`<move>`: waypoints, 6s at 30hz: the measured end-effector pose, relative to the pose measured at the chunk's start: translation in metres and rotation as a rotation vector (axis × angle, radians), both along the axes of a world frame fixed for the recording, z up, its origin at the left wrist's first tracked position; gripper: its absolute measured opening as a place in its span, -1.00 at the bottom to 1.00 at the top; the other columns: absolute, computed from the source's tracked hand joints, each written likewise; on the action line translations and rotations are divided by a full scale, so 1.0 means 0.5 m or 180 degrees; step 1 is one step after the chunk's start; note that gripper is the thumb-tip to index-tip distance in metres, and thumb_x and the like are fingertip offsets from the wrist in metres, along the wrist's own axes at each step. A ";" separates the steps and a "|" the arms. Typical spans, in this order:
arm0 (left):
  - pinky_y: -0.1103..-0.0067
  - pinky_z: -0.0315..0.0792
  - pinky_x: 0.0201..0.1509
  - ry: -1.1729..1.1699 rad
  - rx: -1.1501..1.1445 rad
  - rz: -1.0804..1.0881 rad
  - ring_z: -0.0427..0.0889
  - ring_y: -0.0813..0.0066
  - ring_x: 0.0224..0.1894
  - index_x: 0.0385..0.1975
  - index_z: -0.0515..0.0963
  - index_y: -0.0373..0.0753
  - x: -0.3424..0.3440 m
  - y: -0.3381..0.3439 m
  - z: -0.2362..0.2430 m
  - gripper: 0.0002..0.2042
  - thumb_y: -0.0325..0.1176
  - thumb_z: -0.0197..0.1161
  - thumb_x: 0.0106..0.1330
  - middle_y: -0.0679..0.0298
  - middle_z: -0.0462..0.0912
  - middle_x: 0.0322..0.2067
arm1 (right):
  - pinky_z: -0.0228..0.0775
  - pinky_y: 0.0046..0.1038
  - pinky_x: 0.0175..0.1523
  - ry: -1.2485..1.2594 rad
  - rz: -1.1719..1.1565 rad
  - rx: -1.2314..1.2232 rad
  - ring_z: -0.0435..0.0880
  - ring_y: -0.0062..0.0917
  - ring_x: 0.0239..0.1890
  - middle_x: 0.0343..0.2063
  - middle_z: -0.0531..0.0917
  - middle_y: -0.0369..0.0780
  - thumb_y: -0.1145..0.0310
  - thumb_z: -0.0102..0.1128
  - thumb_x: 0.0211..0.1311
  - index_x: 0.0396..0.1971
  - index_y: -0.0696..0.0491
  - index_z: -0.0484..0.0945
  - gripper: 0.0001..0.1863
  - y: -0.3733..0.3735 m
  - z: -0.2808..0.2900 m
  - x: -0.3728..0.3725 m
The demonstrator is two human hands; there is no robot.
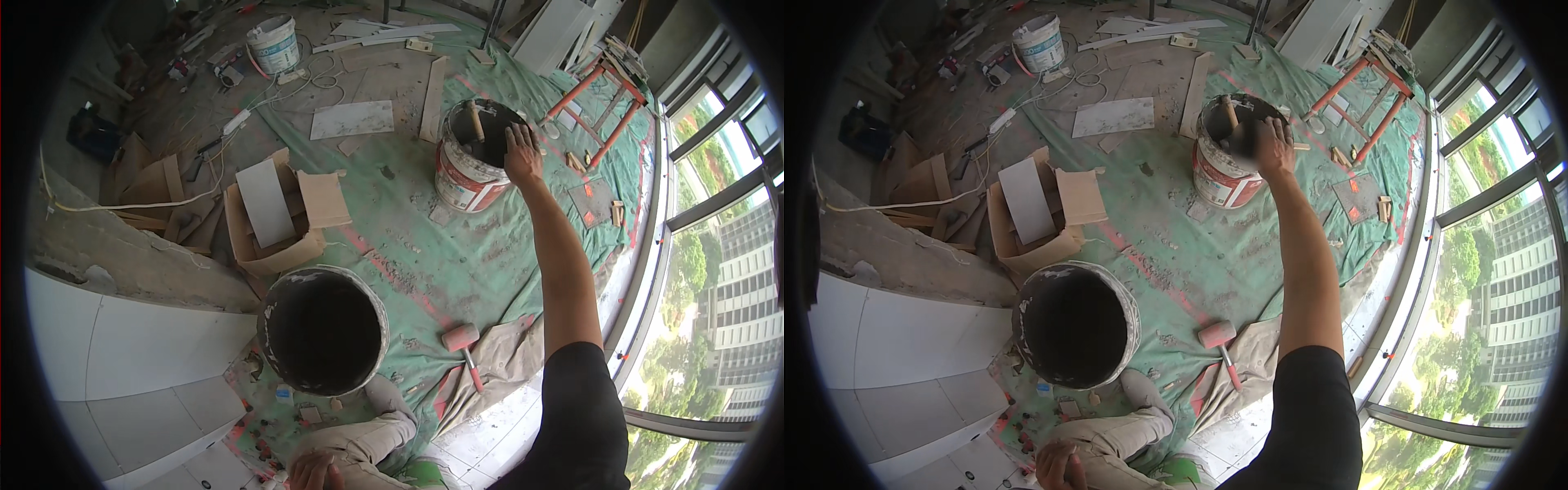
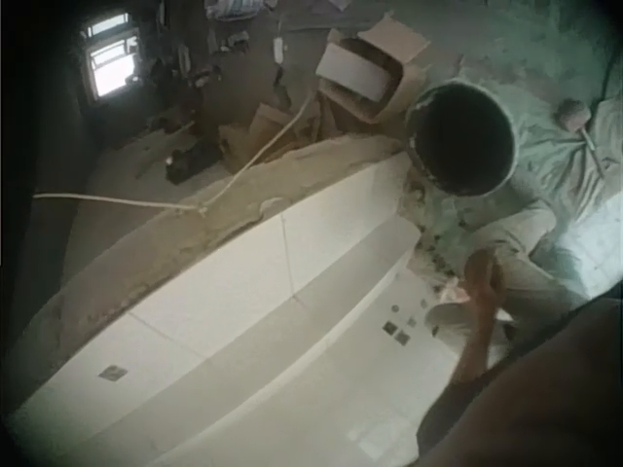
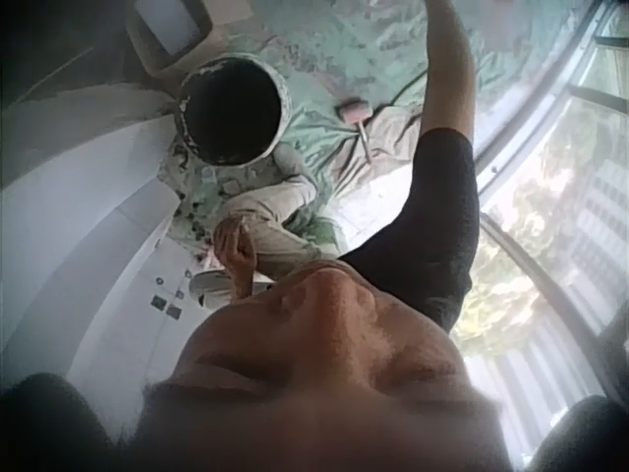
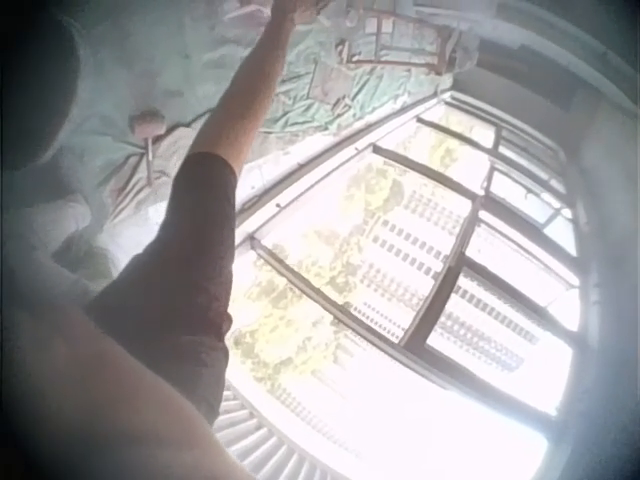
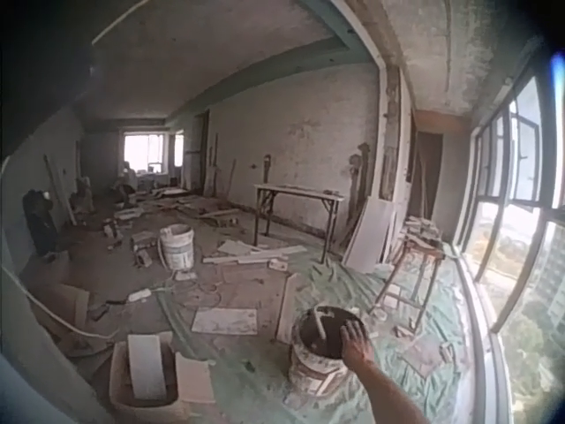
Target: Applying tile spacers and using a trowel to apply adhesive for wall tiling.
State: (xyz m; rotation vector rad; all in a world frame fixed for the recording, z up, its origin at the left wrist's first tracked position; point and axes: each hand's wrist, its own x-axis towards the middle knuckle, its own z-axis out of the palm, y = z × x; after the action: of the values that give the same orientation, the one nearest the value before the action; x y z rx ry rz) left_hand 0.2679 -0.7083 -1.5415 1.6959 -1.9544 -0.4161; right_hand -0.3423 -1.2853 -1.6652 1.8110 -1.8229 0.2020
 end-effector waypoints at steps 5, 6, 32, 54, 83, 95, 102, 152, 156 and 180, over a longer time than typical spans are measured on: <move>0.08 0.62 0.20 -0.0164 0.0237 -0.0038 0.79 -0.13 -0.01 0.00 0.76 -0.38 -0.029 -0.038 0.037 -0.82 -0.49 0.32 0.52 -0.04 0.82 -0.08 | 0.43 -0.06 0.50 -0.1852 -0.0416 0.0682 0.61 -0.05 0.41 0.34 0.67 -0.03 0.14 0.31 0.40 0.30 -0.02 0.69 -0.48 -0.008 0.021 0.002; 0.10 0.62 0.18 -0.0078 0.0206 -0.0083 0.79 -0.12 -0.02 -0.01 0.76 -0.37 -0.031 -0.041 0.026 -0.83 -0.51 0.33 0.51 -0.02 0.81 -0.10 | 0.49 -0.03 0.42 -0.2131 -0.0638 0.0672 0.66 -0.03 0.33 0.23 0.74 -0.02 0.16 0.30 0.39 0.16 -0.03 0.77 -0.59 -0.003 0.016 0.023; 0.13 0.69 0.05 0.0213 0.0081 -0.0131 0.84 -0.06 -0.11 0.04 0.75 -0.36 -0.015 -0.240 -0.051 -0.80 -0.45 0.26 0.58 0.02 0.84 -0.14 | 0.48 -0.07 0.44 -0.2698 -0.0235 0.1104 0.63 0.07 0.37 0.30 0.64 0.18 0.08 0.59 0.18 0.51 0.19 0.34 -0.03 -0.444 -0.327 -0.001; 0.35 0.70 0.05 0.0145 -0.0004 0.0331 0.83 0.30 -0.24 -0.16 0.79 -0.21 -0.030 -0.187 -0.009 -0.82 -0.44 0.53 0.25 0.28 0.83 -0.31 | 0.48 -0.61 -0.23 -0.5948 0.0376 -0.0379 0.72 -0.62 -0.26 -0.04 0.79 -0.18 0.05 0.32 0.62 0.40 0.14 0.51 -0.41 0.315 -0.004 0.146; 0.16 0.60 0.11 0.0300 -0.0262 0.0114 0.77 -0.08 -0.08 -0.15 0.73 -0.29 0.007 0.026 0.010 -0.86 -0.41 0.41 0.38 0.08 0.80 -0.22 | 0.55 0.00 0.33 -0.2305 -0.1333 0.1696 0.73 0.01 0.28 0.20 0.76 0.03 0.08 -0.17 0.68 0.56 -0.32 0.44 -0.45 0.283 -0.035 0.198; 0.16 0.58 0.07 0.0394 -0.0413 0.0525 0.75 -0.08 -0.11 -0.16 0.73 -0.29 0.041 0.064 -0.001 -0.87 -0.41 0.39 0.41 0.06 0.79 -0.21 | 0.28 -0.45 -0.65 -0.4333 -0.0755 0.1809 0.50 -0.60 -0.74 -0.60 0.61 -0.24 -0.47 0.26 0.42 0.15 0.23 0.65 -0.09 0.542 0.215 0.154; 0.18 0.58 0.13 0.0291 -0.0277 0.0420 0.75 -0.05 -0.06 -0.18 0.73 -0.32 0.020 0.068 0.020 -0.90 -0.45 0.37 0.41 0.05 0.79 -0.18 | 0.36 -0.40 -0.63 -0.4805 -0.0368 0.1095 0.55 -0.57 -0.70 -0.58 0.57 -0.28 -0.29 0.23 0.55 -0.33 0.17 0.61 -0.31 0.335 0.203 0.089; 0.49 0.65 -0.03 0.1119 0.0244 0.1431 0.89 0.36 -0.13 0.05 0.79 -0.33 0.163 0.628 0.037 -0.75 -0.31 0.39 0.55 0.04 0.89 -0.18 | 0.39 -0.47 -0.52 -0.5985 0.3051 0.3229 0.53 -0.67 -0.62 -0.52 0.57 -0.34 0.02 0.29 0.65 -0.07 0.09 0.57 -0.62 1.334 0.474 1.004; 0.60 0.58 -0.17 0.1610 0.0212 0.2075 0.76 0.60 -0.29 0.08 0.76 -0.37 0.261 0.691 -0.006 -0.76 -0.36 0.38 0.58 0.24 0.87 -0.27 | 0.42 -0.48 -0.49 -0.5863 0.3745 0.3199 0.57 -0.63 -0.60 -0.52 0.59 -0.32 0.00 0.31 0.61 -0.12 0.10 0.56 -0.59 1.332 0.419 1.145; 0.38 0.77 0.04 0.4408 0.0890 0.3371 0.79 0.42 -0.26 -0.14 0.66 -0.21 0.670 0.652 -0.118 -0.55 0.14 0.23 0.62 0.30 0.73 -0.28 | 0.43 -0.33 -0.58 -0.3192 0.3045 0.6054 0.62 -0.44 -0.67 -0.57 0.64 -0.18 0.12 0.18 0.61 -0.22 0.26 0.58 -0.58 1.522 0.078 1.734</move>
State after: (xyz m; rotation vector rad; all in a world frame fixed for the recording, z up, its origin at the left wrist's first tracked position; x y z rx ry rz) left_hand 0.6027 -0.3822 -1.6007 1.5554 0.0162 -1.0342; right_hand 0.5247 -0.5243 -1.6259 4.4801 -1.1211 -0.6994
